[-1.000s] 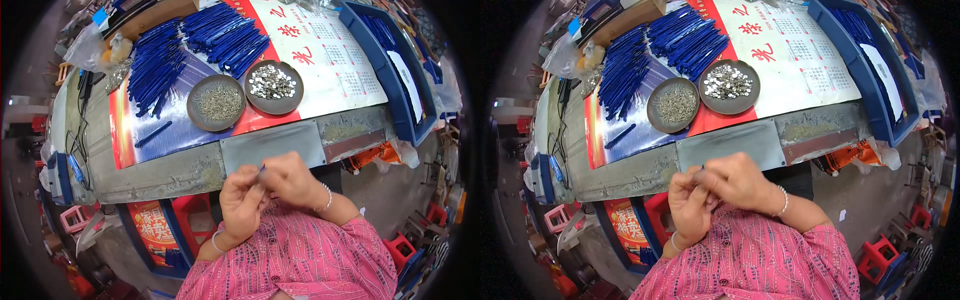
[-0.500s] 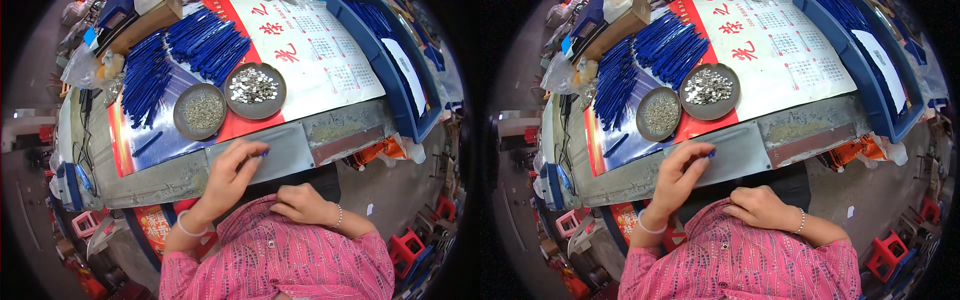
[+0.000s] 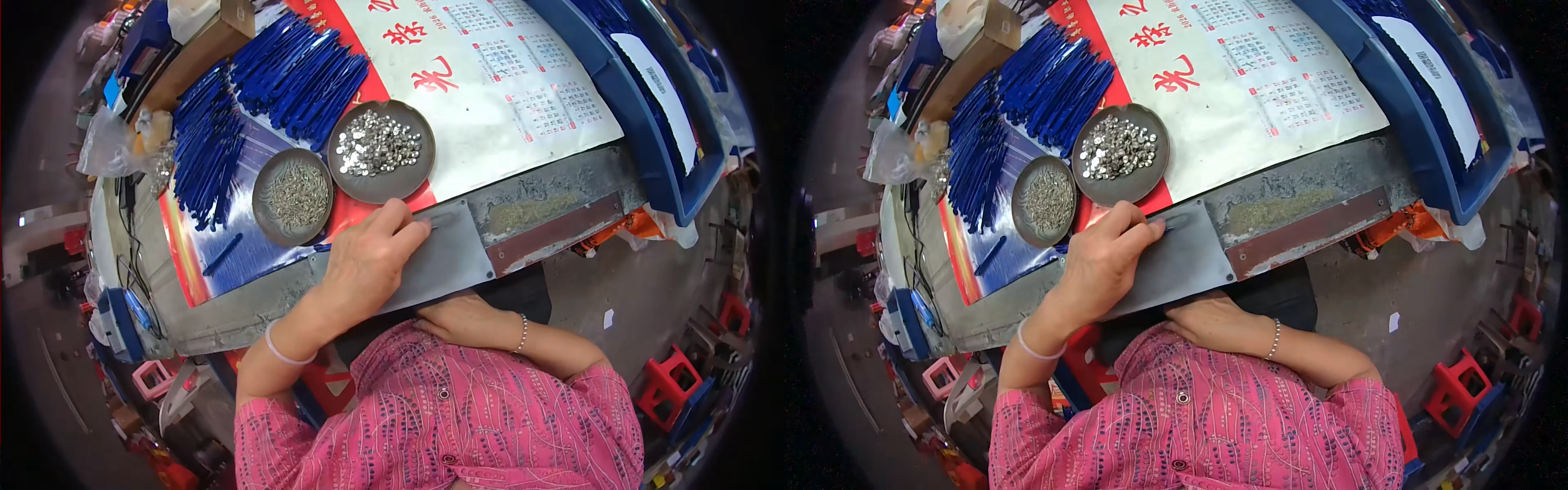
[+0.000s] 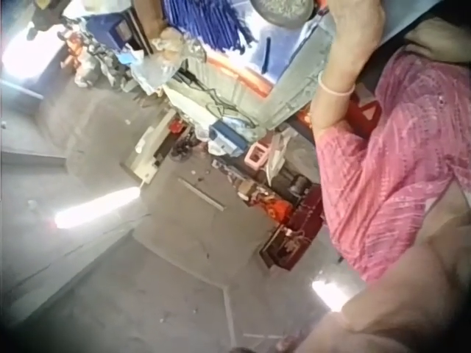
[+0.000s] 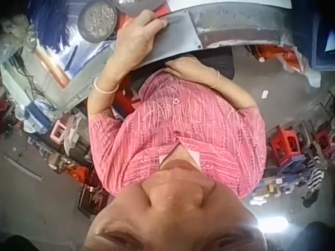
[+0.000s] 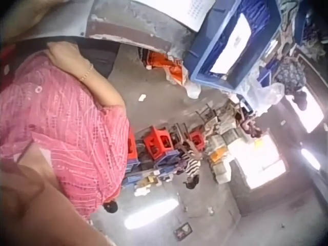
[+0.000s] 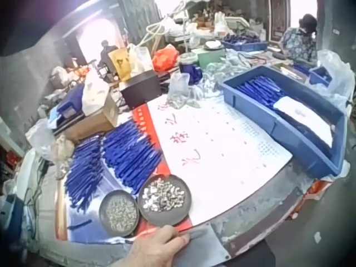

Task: Assembling small blue components at a manual production workstation.

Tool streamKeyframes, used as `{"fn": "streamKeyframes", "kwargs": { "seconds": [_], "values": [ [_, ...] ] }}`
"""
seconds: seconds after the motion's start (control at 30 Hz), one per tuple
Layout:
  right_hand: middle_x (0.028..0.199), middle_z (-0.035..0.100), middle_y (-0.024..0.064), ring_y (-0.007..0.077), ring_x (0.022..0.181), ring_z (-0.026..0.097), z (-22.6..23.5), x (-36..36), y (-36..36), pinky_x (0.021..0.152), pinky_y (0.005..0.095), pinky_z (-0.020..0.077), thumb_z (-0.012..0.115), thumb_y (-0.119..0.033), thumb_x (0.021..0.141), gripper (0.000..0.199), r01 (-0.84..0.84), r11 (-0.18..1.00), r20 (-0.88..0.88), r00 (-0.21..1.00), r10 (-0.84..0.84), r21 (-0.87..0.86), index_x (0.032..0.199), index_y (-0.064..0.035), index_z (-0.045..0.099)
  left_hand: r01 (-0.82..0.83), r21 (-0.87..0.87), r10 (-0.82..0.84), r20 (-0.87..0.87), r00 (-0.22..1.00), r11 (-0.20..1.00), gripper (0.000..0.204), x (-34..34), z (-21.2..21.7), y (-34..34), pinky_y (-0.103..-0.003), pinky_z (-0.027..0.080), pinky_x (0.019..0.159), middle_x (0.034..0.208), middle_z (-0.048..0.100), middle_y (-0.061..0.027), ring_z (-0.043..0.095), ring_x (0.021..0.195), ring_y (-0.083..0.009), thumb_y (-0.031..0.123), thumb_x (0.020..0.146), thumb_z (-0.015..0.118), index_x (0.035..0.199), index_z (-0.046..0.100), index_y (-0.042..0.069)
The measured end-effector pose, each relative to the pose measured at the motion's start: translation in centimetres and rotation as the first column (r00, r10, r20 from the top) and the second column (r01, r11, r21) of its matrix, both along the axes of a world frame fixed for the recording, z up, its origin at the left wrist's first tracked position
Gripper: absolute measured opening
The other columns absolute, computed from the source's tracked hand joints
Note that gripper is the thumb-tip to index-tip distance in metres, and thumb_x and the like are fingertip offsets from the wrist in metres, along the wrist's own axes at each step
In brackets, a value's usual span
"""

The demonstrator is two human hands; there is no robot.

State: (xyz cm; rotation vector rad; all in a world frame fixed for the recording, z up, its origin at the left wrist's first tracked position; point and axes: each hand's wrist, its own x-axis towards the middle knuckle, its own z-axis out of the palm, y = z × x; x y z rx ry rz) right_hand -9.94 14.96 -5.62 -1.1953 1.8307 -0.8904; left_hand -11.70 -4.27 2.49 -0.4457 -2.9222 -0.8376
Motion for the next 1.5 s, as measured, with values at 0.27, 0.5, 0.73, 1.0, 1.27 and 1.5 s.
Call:
{"fn": "streamKeyframes", "kwargs": {
  "seconds": [0.27, 0.5, 0.73, 1.0, 1.27, 1.5],
  "values": [
    [0.094, 0.062, 0.0251, 0.0399, 0.093, 0.060, -0.1, -0.5, 0.0, 0.083, 0.0469, 0.0465, 0.049, -0.019, 0.089, 0.027, 0.013, 0.979, -0.214, 0.975, -0.058, -0.204, 0.107, 0.0007, 0.054, -0.104, -0.087, 0.112, 0.085, 0.990, 0.991, 0.018, 3.8, 0.6, -3.2, -0.037, 0.047, 0.057, 0.083, 0.055, -0.0113, 0.059, 0.069, -0.0292, -0.001, 0.080, 0.059, 0.097, 0.064, 0.004],
    [0.089, 0.063, 0.0230, 0.0391, 0.084, 0.063, 0.8, -0.3, -0.4, 0.074, 0.0484, 0.0482, 0.048, -0.017, 0.088, 0.021, -0.171, 0.983, 0.005, 0.985, 0.171, 0.073, 0.096, 0.0017, 0.054, -0.101, -0.067, 0.104, 0.043, 0.994, 0.993, 0.016, 0.5, 1.3, 0.6, -0.037, 0.046, 0.059, 0.084, 0.054, -0.0110, 0.059, 0.071, -0.0306, 0.001, 0.080, 0.059, 0.095, 0.064, 0.006],
    [0.086, 0.061, 0.0178, 0.0352, 0.080, 0.063, 1.5, 0.7, 0.3, 0.071, 0.0444, 0.0497, 0.052, -0.020, 0.088, 0.021, -0.123, 0.992, -0.128, 0.985, 0.117, -0.041, 0.092, 0.0006, 0.056, -0.002, -0.097, 0.008, 0.064, 0.998, 0.995, 0.018, 0.2, 0.7, -0.2, -0.044, 0.047, 0.057, 0.086, 0.050, -0.0121, 0.058, 0.074, -0.0344, 0.000, 0.076, 0.052, 0.092, 0.058, 0.006],
    [0.080, 0.056, 0.0137, 0.0316, 0.070, 0.058, 8.0, -0.7, 0.4, 0.063, 0.0381, 0.0478, 0.064, -0.012, 0.084, 0.014, 0.186, 0.879, 0.081, 0.982, -0.168, -0.440, 0.088, -0.0011, 0.056, -0.173, 0.457, 0.178, 0.032, 0.984, 0.873, 0.013, 4.9, 0.2, -0.5, -0.032, 0.046, 0.056, 0.090, 0.060, -0.0081, 0.059, 0.069, -0.0179, 0.002, 0.089, 0.055, 0.101, 0.059, 0.000],
    [0.075, 0.057, 0.0083, 0.0195, 0.067, 0.055, 10.3, -1.8, -3.7, 0.060, 0.0300, 0.0441, 0.063, -0.004, 0.084, 0.010, 0.450, 0.708, 0.079, 0.868, -0.491, -0.545, 0.089, 0.0005, 0.056, -0.430, 0.891, 0.178, 0.404, 0.897, 0.144, 0.022, 10.0, 2.5, 2.6, -0.018, 0.044, 0.051, 0.087, 0.059, -0.0078, 0.053, 0.063, -0.0074, 0.004, 0.095, 0.052, 0.116, 0.048, -0.001],
    [0.069, 0.052, 0.0094, 0.0195, 0.056, 0.049, 8.9, -1.0, -6.1, 0.051, 0.0295, 0.0388, 0.065, -0.007, 0.082, 0.014, 0.364, 0.611, 0.108, 0.904, -0.414, -0.703, 0.081, 0.0004, 0.053, -0.245, 0.894, 0.488, 0.034, 0.872, 0.375, 0.023, 11.4, 1.7, 4.0, -0.023, 0.050, 0.066, 0.091, 0.062, -0.0068, 0.061, 0.074, -0.0104, 0.000, 0.095, 0.048, 0.118, 0.049, 0.000]
  ]
}}
